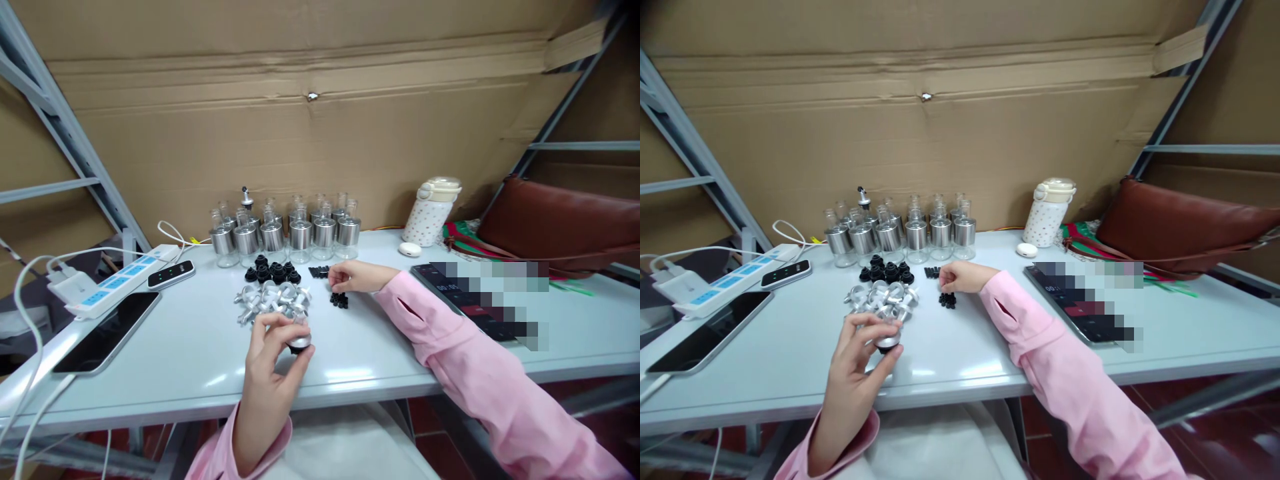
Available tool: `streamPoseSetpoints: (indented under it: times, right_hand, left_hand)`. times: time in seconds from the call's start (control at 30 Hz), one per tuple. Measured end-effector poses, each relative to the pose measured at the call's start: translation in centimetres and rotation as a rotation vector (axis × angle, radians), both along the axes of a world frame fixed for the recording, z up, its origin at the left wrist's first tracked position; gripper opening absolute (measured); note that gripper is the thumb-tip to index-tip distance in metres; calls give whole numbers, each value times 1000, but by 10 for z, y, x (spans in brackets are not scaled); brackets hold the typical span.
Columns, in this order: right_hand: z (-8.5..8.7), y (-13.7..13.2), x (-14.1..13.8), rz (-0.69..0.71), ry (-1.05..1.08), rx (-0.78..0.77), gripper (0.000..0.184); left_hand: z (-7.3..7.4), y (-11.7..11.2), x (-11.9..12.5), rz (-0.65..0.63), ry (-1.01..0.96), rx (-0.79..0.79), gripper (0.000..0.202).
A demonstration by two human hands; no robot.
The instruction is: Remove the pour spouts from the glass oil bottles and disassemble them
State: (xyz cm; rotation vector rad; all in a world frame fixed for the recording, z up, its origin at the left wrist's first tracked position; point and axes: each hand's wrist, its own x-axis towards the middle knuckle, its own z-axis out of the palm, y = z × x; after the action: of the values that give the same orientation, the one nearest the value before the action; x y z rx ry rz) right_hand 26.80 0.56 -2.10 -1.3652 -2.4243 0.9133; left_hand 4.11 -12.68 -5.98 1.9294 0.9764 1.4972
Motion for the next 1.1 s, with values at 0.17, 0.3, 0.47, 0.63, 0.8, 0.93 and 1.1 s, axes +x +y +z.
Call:
streamPoseSetpoints:
  times: [0.17, 0.3, 0.47, 0.63, 0.8, 0.93, 1.1]
  right_hand:
    - [0, 1, 2, -31, -1, -8, 10]
    - [-1, 2, 1, -35, 9, -54, 11]
    - [2, -1, 2, -51, 10, -69, 16]
    - [4, -4, 1, -121, 33, -137, 8]
    - [18, -14, -4, -175, 63, -63, 7]
    - [37, -63, -34, -119, 175, 260, 16]
    - [18, -125, -78, -274, 356, 481, 17]
  left_hand:
    - [2, 1, 1, -6, -55, -43, 6]
    - [1, 1, 1, -36, -19, -45, 7]
    - [0, 2, 0, 20, -5, -58, 10]
    - [-1, 2, 1, -17, -29, -139, 32]
    - [-2, 0, 1, -50, -83, -210, 41]
    - [-4, 0, 2, -79, -132, -207, 49]
    - [-4, 0, 0, -176, -55, -151, 62]
